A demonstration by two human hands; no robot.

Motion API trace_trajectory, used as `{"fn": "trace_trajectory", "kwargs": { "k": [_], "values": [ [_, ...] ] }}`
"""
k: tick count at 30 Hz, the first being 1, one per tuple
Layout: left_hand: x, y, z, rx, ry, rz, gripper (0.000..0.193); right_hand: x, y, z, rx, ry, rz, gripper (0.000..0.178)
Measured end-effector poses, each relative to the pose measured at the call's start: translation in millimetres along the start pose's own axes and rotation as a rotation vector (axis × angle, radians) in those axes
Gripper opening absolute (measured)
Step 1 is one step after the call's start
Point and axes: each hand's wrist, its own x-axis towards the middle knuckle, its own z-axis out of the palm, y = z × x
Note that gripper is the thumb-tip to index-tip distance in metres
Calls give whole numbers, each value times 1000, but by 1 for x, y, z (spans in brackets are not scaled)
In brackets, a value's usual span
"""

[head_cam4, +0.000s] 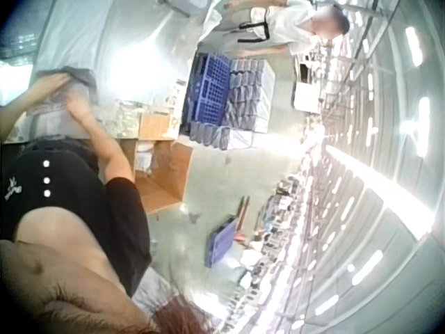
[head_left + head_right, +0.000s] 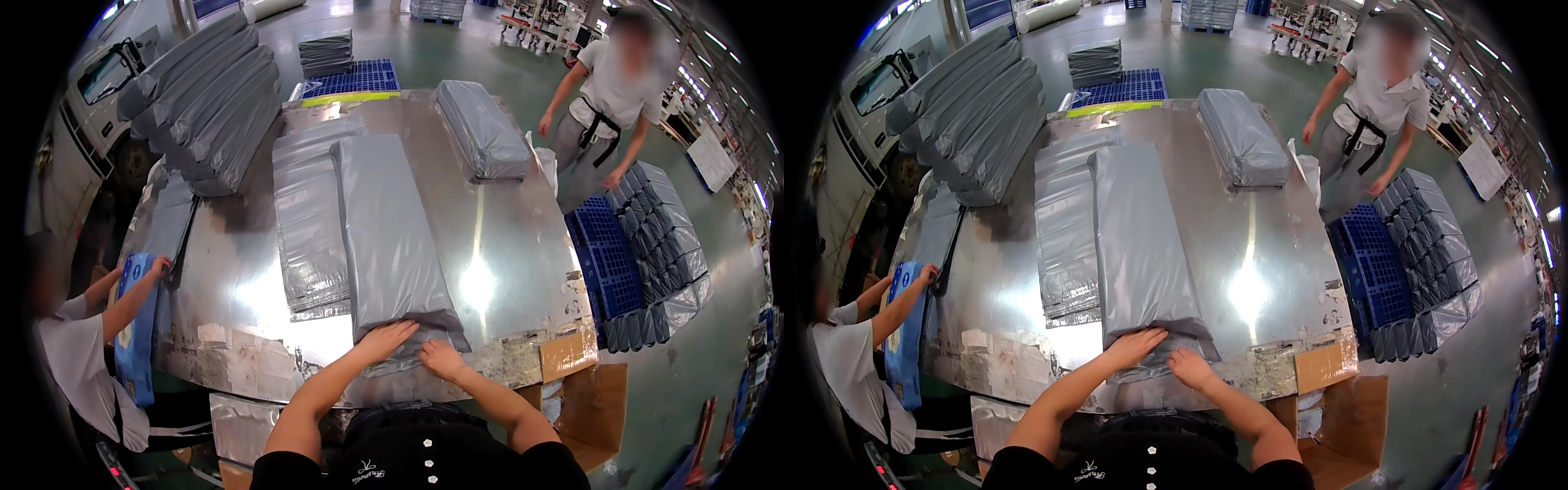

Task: The person places blue packages of tissues into grey plastic mailer bags on a metal table. The person folds the top of the bag over the package to seal it and stacks the finished packages. Another person works alongside, performing similar packing actions.

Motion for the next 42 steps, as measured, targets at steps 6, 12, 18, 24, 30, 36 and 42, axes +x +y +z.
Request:
{"fn": "trace_trajectory", "kwargs": {
  "k": [6,12,18,24,30,36,42],
  "values": [
    [4,-1,-21,-706,-15,-183,59,7,-4,-42,87,99,-118,23],
    [9,-1,-29,-857,-69,-206,55,4,0,5,21,-6,-137,25],
    [3,-3,-40,-960,-112,-258,54,39,5,-69,225,311,-65,25],
    [-3,-8,-49,-1001,-212,-307,57,44,-6,-95,137,125,-219,32],
    [0,-4,-50,-1008,-204,-309,56,9,-14,-21,-203,19,-234,18],
    [-1,-1,-54,-1026,-206,-355,56,21,4,-40,98,140,-167,16],
    [-10,-12,-56,-933,-198,-265,60,53,23,-72,292,384,-30,24]
  ]
}}
